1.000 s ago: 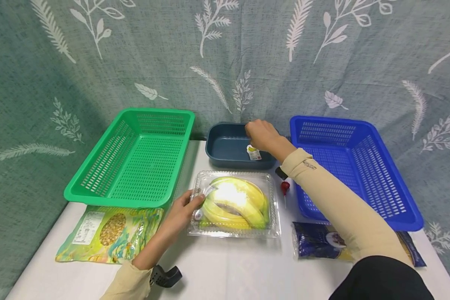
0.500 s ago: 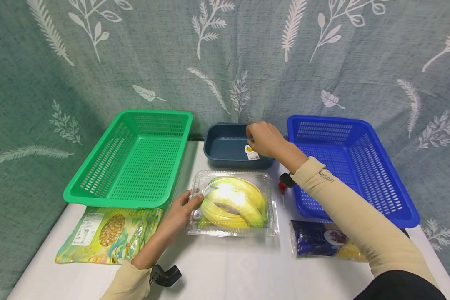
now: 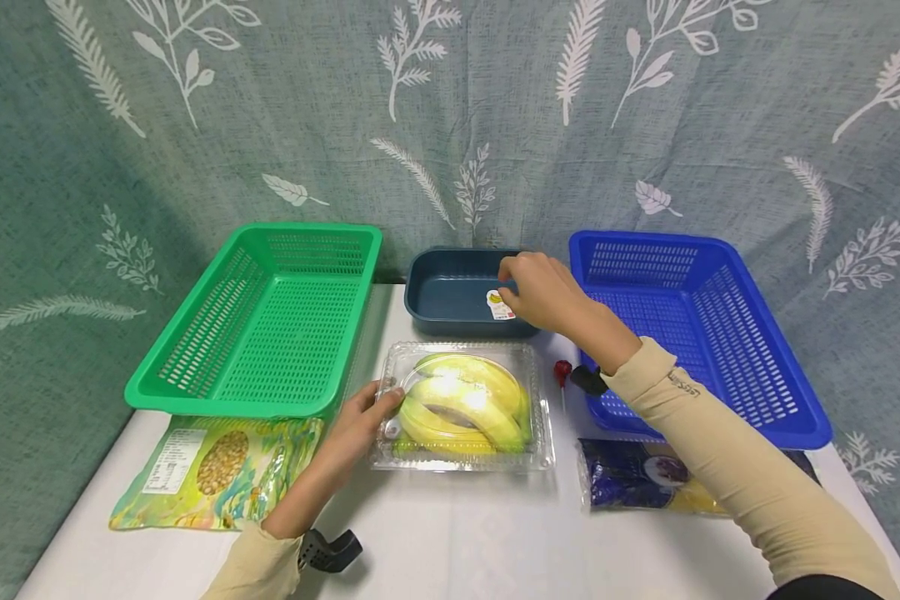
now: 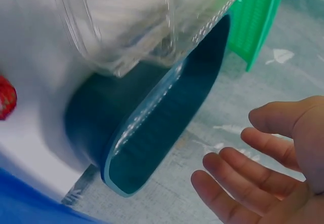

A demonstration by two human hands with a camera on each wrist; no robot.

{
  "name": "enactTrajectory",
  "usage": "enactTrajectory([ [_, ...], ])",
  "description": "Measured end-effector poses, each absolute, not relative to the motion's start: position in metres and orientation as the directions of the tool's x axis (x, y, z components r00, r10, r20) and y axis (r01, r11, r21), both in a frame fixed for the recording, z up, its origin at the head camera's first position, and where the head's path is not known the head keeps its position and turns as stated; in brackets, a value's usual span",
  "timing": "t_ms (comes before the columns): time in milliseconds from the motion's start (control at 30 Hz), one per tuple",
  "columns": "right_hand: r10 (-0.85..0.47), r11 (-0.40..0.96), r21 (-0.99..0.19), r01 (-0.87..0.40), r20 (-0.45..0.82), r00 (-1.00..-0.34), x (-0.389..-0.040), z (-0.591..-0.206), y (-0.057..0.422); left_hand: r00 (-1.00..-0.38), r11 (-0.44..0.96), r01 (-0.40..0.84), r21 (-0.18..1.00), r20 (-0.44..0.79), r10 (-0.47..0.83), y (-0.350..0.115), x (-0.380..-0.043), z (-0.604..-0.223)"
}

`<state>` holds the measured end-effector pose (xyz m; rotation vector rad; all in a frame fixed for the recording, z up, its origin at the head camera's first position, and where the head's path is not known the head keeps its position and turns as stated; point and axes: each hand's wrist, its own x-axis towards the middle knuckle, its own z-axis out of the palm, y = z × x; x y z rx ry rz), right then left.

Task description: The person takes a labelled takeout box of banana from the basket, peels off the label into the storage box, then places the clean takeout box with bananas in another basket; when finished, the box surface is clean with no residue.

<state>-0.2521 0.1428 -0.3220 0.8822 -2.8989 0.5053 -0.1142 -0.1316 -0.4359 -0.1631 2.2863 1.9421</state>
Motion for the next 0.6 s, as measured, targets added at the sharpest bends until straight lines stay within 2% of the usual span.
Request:
enactTrajectory([
  [333,-0.462,0.766,-0.404,-0.500,0.195,-0.865,-0.218,-0.325,0.153,-0.980,0.175,-0.197,0.965,-0.201,0.006,-0.132,-0.114,-0.436],
  [600,-0.403,0.747,-0.509,-0.428,0.166,-0.900,-0.193,-0.333,0.163,-0.979,0.170,-0.198,0.965,-0.202,0.007,-0.132,-0.115,-0.435],
])
